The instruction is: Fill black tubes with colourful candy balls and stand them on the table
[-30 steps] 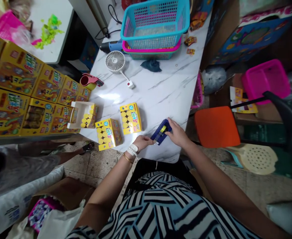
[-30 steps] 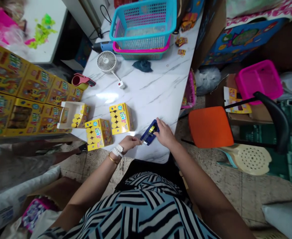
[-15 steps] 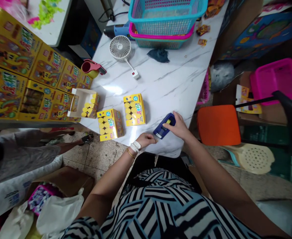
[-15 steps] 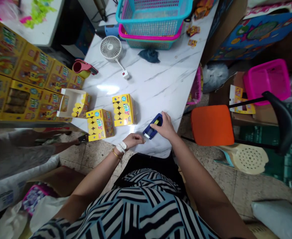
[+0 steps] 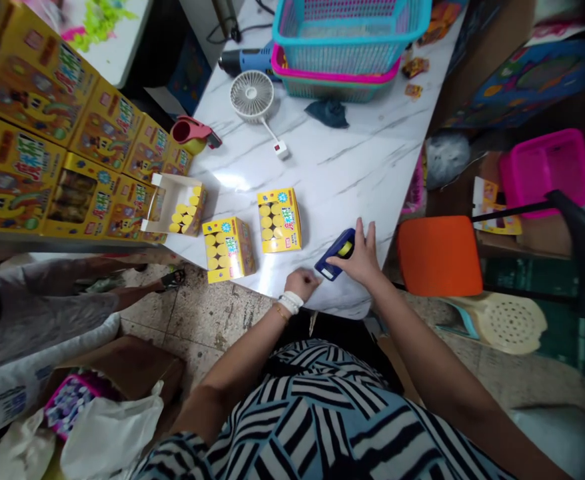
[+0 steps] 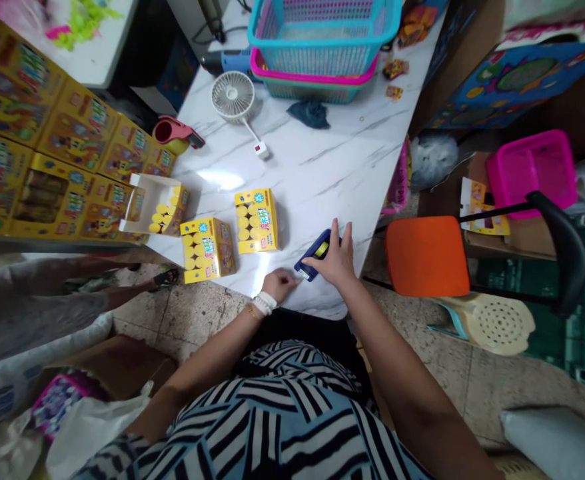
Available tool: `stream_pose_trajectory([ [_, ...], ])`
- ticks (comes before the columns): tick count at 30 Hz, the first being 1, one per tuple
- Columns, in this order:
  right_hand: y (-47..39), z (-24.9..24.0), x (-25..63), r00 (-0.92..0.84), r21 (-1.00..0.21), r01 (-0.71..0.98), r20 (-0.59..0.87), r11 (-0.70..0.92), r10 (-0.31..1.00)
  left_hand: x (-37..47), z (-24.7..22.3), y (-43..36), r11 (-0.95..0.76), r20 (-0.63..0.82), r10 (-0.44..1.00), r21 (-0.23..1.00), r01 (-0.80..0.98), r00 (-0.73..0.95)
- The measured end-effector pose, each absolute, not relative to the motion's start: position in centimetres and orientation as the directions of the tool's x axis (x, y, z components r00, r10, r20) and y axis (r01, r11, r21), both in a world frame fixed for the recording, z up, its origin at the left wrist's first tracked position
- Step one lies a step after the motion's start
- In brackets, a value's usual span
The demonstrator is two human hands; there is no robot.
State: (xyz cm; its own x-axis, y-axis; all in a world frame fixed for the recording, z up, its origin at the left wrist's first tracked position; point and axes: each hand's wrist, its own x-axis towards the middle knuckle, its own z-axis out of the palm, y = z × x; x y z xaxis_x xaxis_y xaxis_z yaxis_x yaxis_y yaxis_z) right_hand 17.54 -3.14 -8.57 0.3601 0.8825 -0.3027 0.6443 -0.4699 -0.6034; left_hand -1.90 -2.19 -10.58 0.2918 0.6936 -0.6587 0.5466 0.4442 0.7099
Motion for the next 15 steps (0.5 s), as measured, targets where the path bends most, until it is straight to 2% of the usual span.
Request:
stream_pose_trajectory([
  [4, -5.1, -4.9, 16.4, 0.351, -0.697, 0.629, -0.141, -0.345, 0.926, -5.0, -7.1, -3.3, 0.496, -0.646, 0.639, 0.761, 0.419, 0.417],
  [5, -5.6, -4.1, 15.9, 0.326, -0.747, 0.575, -0.167, -0.335, 0.931, -5.7, -6.1, -3.4, 0.507, -0.637, 0.620, 0.771, 0.385, 0.458],
  [7, -6.5, -3.0, 14.7, 0.186, -0.830, 0.382, -0.362, -0.406, 0.914, -6.8, -4.2, -3.3, 0.522, -0.614, 0.588, 0.785, 0.332, 0.527],
  [9, -6.9, -2.5, 13.4, -0.038, -0.822, 0.186, -0.554, -0.539, 0.832, -7.3, -2.9, -2.7, 0.531, -0.594, 0.564, 0.793, 0.299, 0.573],
  [10, -6.8, -2.5, 12.8, -0.127, -0.803, 0.125, -0.595, -0.582, 0.794, -7.4, -2.5, -2.3, 0.526, -0.585, 0.554, 0.798, 0.295, 0.593],
  [12, -6.2, -2.5, 11.7, -0.175, -0.801, 0.063, -0.597, -0.596, 0.783, -7.4, -2.1, -1.3, 0.493, -0.572, 0.536, 0.809, 0.319, 0.621],
  [15, -4.6, -2.6, 10.7, -0.076, -0.856, 0.043, -0.518, -0.516, 0.852, -7.5, -2.4, 0.9, 0.418, -0.576, 0.536, 0.816, 0.399, 0.617],
])
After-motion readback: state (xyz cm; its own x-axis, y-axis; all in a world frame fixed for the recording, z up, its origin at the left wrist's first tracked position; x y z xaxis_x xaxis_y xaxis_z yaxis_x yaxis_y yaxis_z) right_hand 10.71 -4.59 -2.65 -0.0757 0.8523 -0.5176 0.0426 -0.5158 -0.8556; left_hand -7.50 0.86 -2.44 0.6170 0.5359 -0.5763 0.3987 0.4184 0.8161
